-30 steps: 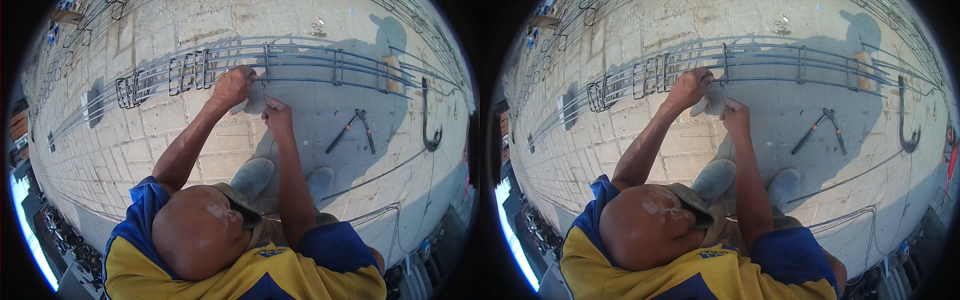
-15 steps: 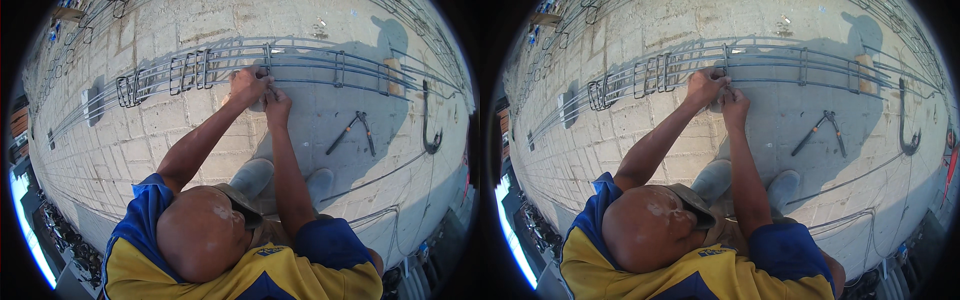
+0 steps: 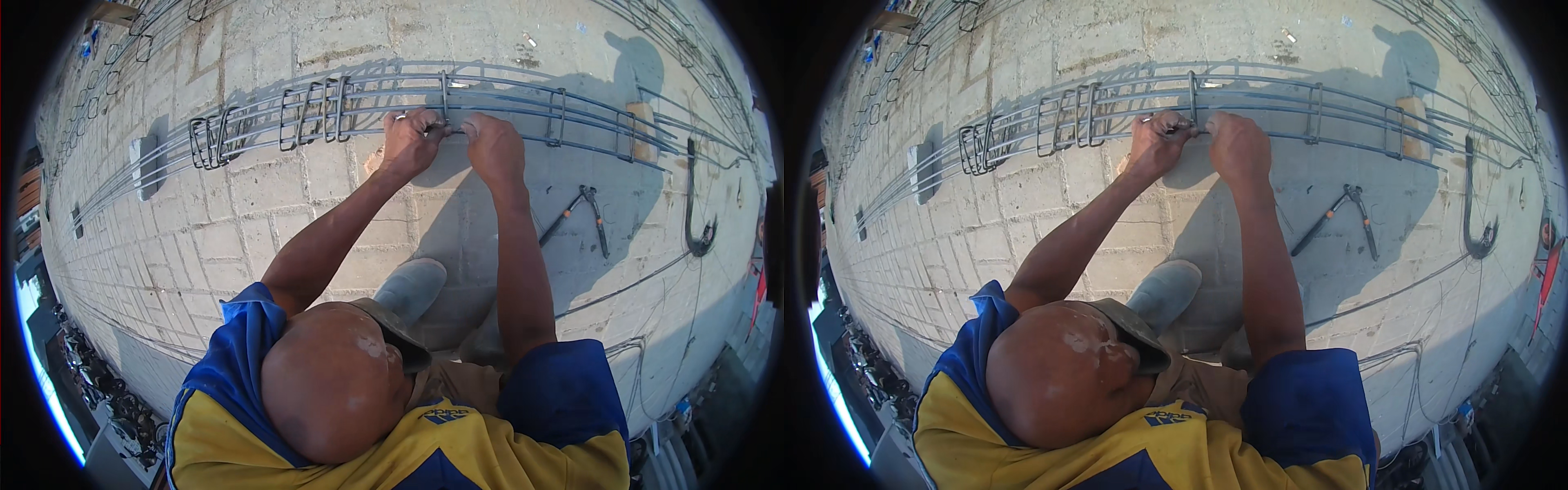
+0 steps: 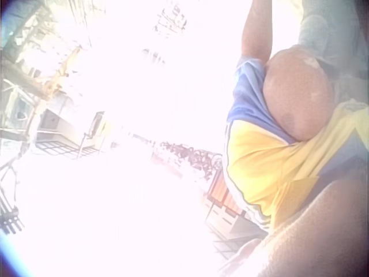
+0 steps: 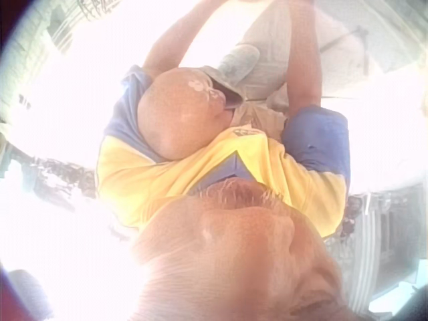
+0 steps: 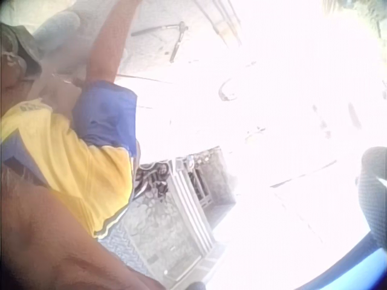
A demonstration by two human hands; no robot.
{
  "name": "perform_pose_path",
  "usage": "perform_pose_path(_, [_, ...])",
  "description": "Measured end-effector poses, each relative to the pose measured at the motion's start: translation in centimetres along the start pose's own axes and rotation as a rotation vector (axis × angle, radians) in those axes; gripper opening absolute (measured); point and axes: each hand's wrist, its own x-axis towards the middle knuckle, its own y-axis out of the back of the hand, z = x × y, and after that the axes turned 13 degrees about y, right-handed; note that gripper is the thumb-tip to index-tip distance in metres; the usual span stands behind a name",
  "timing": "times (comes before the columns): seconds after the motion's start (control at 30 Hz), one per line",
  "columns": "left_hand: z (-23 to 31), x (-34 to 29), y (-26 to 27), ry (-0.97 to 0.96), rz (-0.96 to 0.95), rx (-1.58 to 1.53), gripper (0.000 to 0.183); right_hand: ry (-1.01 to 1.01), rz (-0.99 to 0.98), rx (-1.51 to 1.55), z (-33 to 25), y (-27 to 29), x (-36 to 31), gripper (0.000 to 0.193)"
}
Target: The person positions steel stirrups along rebar rods and fastens them in place by wrapping wire around the joints and twisting the wire tight with pliers.
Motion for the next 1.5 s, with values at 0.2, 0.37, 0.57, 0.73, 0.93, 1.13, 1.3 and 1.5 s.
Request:
perform_pose_path(0.2, [1.5,-0.2,0.1,-0.021,-0.072,-0.002,0.019,0.222,0.105,-0.139,2.9,-0.9,2.8,0.016])
perform_pose_path(0.37, [2.1,0.1,-0.2,0.163,-0.108,-0.017,0.017,0.266,0.099,-0.478,1.6,-2.7,1.0,0.007])
perform_pose_path(0.57, [1.7,0.3,-0.6,0.079,0.000,0.026,0.027,0.300,0.206,-0.573,0.7,-3.5,-2.1,0.015])
perform_pose_path(0.73, [2.2,0.9,-0.8,0.029,0.010,-0.003,0.028,0.132,-0.253,-0.226,1.7,-1.4,1.5,0.017])
perform_pose_path(0.93, [1.4,0.7,-0.3,0.074,-0.028,-0.027,0.025,0.039,-0.562,-0.085,1.6,0.2,3.5,0.016])
perform_pose_path(1.13, [2.1,0.3,0.2,0.055,-0.067,-0.047,0.021,-0.010,0.169,-0.278,-2.0,-3.9,-3.9,0.021])
perform_pose_path(1.3, [0.5,0.6,-0.2,-0.141,-0.053,-0.009,0.015,-0.144,0.276,0.124,-1.6,-8.4,-5.2,0.018])
perform_pose_path(1.5, [-2.5,0.5,2.1,-0.445,-0.206,0.075,0.024,-0.670,0.127,0.912,-4.6,-5.9,-4.2,0.023])
